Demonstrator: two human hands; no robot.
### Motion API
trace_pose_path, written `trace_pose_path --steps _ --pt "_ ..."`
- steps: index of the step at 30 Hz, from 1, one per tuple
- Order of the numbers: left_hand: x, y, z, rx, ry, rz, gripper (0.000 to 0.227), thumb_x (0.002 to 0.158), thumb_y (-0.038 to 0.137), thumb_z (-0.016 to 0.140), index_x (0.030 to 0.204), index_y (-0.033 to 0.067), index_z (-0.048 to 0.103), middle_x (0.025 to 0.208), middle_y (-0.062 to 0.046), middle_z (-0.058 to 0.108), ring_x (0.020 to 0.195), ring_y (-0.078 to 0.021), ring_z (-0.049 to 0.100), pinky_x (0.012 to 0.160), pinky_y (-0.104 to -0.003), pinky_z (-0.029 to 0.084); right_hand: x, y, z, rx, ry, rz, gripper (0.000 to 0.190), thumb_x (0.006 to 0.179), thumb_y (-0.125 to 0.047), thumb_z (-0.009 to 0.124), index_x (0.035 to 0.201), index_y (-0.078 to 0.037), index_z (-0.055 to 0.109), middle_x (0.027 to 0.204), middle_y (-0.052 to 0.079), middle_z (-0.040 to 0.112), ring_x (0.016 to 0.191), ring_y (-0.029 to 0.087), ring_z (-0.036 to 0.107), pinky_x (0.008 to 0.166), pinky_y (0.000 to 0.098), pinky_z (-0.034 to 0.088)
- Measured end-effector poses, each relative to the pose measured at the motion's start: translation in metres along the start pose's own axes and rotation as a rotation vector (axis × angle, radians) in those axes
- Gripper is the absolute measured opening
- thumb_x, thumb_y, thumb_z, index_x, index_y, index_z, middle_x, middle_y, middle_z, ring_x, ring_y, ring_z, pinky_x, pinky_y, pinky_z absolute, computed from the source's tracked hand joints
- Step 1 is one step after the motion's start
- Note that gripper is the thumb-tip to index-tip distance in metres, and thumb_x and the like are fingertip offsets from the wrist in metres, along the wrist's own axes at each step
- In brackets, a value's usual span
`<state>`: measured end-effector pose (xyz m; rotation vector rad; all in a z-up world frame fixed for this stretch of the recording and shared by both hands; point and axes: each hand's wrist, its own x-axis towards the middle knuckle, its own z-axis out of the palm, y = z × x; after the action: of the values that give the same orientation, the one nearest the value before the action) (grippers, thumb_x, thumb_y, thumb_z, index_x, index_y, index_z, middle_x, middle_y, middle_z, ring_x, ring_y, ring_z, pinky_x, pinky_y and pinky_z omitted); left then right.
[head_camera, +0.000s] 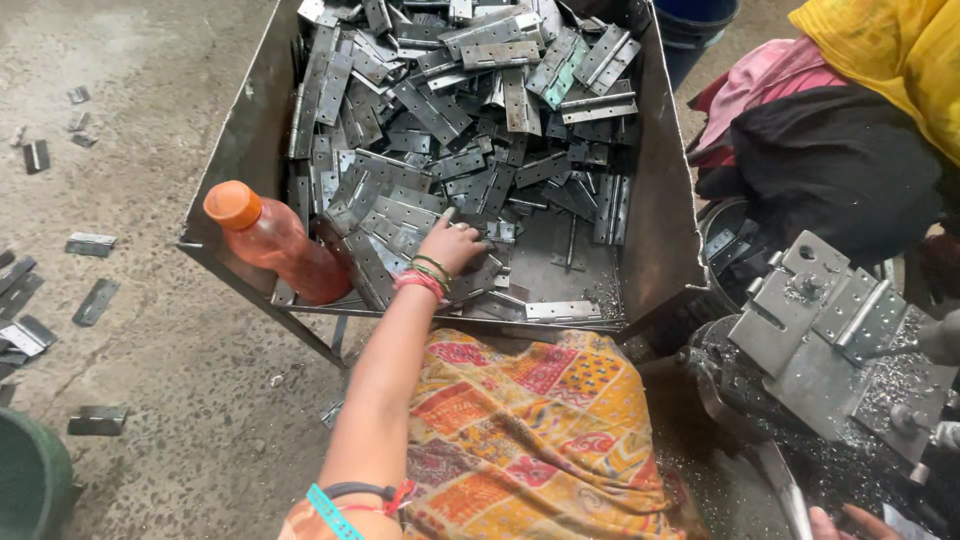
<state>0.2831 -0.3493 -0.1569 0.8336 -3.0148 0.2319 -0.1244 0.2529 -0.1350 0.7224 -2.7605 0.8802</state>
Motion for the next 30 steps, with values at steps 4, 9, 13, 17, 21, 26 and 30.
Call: trace_pose_path --steps 4,9,13,17,21,26,30 --pt "0.005 -0.023 0.005 0.027 -0.028 0.174 0.025 0.091 0.020 0.065 0.115 0.0230 0.073 0.115 0.000 0.070 0.119 -0.0202 0.063 0.120 -0.047 0.034 -0.003 -0.011 0.001 -0.020 -0.003 0.033 0.052 0.085 -0.033 0.085 0.120 0.003 0.070 0.100 0.023 0.068 0.077 0.024 0.072 0.077 0.0365 0.059" --pt "0.021 -0.033 0.011 -0.215 -0.092 0.123 0.030 0.087 0.023 0.067 0.116 0.0214 0.071 0.106 -0.004 0.073 0.107 -0.0263 0.069 0.107 -0.043 0.045 0.002 -0.010 -0.008 -0.051 -0.001 0.044 0.052 0.083 -0.033 0.085 0.119 0.002 0.070 0.100 0.022 0.068 0.077 0.025 0.072 0.077 0.0363 0.059" --pt "0.027 -0.033 0.024 -0.264 0.020 0.050 0.021 0.096 0.021 0.062 0.116 0.0205 0.069 0.090 -0.013 0.075 0.092 -0.0331 0.073 0.106 -0.044 0.048 -0.003 -0.006 -0.002 -0.037 0.005 0.029 0.052 0.082 -0.033 0.085 0.119 0.000 0.071 0.099 0.021 0.069 0.078 0.025 0.072 0.078 0.0362 0.059" --pt "0.009 -0.004 0.020 -0.330 0.093 -0.129 0.021 0.095 0.011 0.058 0.116 0.0122 0.061 0.090 -0.016 0.074 0.091 -0.0372 0.072 0.094 -0.050 0.053 -0.008 -0.018 -0.007 -0.033 -0.022 -0.063 0.051 0.080 -0.033 0.085 0.119 -0.001 0.072 0.099 0.020 0.069 0.078 0.025 0.073 0.078 0.0360 0.059" --pt "-0.001 0.041 -0.039 -0.444 0.284 -0.284 0.035 0.088 0.003 0.058 0.122 0.0103 0.056 0.090 -0.018 0.072 0.086 -0.0419 0.069 0.078 -0.054 0.053 -0.040 -0.053 -0.034 -0.102 -0.056 -0.153 0.051 0.079 -0.033 0.086 0.118 -0.003 0.072 0.099 0.020 0.069 0.079 0.025 0.073 0.079 0.0359 0.060" --pt "0.011 0.138 -0.146 -0.709 0.582 -0.147 0.046 0.079 -0.003 0.057 0.124 0.0076 0.059 0.096 -0.019 0.071 0.083 -0.0430 0.066 0.073 -0.052 0.053 -0.065 -0.123 -0.069 -0.106 -0.160 0.007 0.049 0.085 -0.039 0.075 0.124 -0.010 0.066 0.124 0.016 0.062 0.095 0.026 0.072 0.081 0.0421 0.058" --pt "0.045 0.252 -0.209 -0.632 0.577 -0.100 0.018 0.101 0.014 0.063 0.119 0.0153 0.067 0.097 -0.011 0.069 0.088 -0.0350 0.068 0.080 -0.048 0.054 -0.066 -0.166 -0.086 -0.118 -0.158 0.071 0.045 0.086 -0.039 0.073 0.122 -0.013 0.066 0.125 0.012 0.062 0.099 0.026 0.072 0.079 0.0421 0.059"
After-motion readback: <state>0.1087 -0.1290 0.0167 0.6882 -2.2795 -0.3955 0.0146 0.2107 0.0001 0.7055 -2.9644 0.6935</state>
